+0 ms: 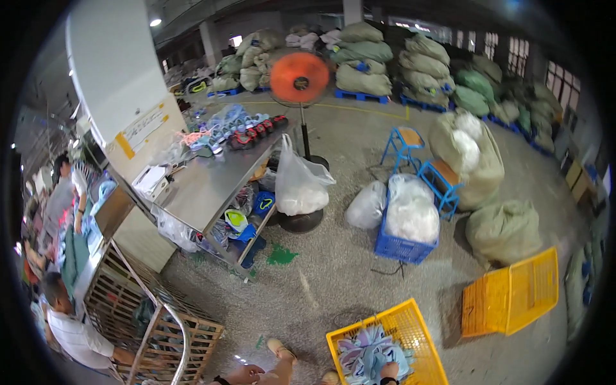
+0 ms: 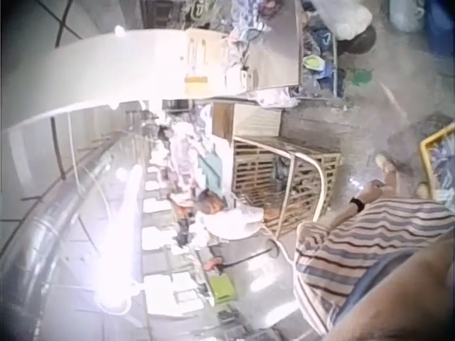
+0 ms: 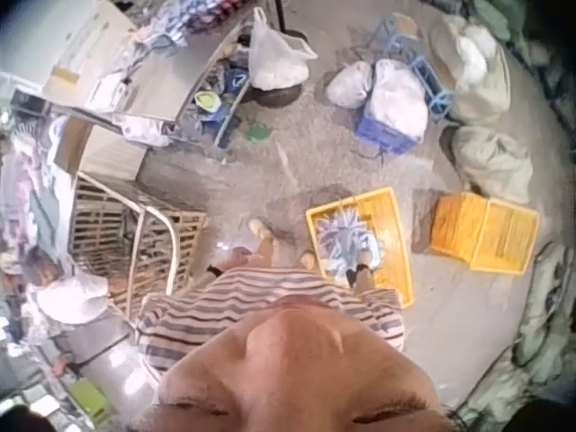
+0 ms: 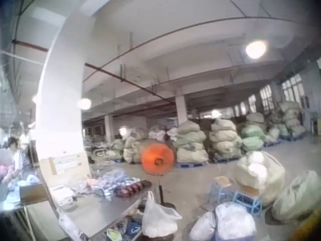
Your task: The recorder is sorting and organizing shoe uppers at a manufacturing workstation and placing them in a bin.
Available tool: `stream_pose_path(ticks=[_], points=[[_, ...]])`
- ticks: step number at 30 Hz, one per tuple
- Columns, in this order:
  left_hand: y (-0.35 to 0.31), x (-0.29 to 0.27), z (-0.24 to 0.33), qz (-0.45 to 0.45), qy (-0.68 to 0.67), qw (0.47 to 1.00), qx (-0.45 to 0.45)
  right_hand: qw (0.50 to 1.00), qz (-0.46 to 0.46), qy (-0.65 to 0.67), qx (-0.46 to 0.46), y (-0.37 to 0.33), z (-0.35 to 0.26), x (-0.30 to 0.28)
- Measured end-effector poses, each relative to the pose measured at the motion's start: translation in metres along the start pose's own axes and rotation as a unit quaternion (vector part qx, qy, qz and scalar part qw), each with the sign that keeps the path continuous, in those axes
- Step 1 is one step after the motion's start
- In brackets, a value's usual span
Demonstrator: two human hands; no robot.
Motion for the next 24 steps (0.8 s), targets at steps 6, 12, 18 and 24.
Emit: stream_pose_path(ticks=[6, 12, 18, 24], points=[[0.045, -0.063, 0.073, 0.059, -0.102, 0.992, 0.043, 0.985, 0.031, 0.125, -0.116, 0.096, -0.067, -0.078], [0.113, -0.103, 0.087, 0.108, -0.105, 0.98, 0.128, 0.915, 0.03, 0.101, -0.39, 0.088, -0.362, -0.204], [0.134, -0.145, 0.087, 0.058, -0.198, 0.97, 0.128, 0.78, -0.252, 0.434, -0.373, 0.014, -0.608, -0.166], [0.096, -0.188, 0.111, 0.208, -0.246, 0.933, 0.159, 0.682, -0.26, 0.502, -0.465, 0.04, -0.799, -0.212]])
Point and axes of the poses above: each hand's wrist, its own y-axis towards the middle knuckle, its own x-axis out of the palm, z = x × y, the point moved 1 cm from there along y, towards the middle knuckle, and after that the axes turned 2 degrees about -x, right-handed, at the moved point
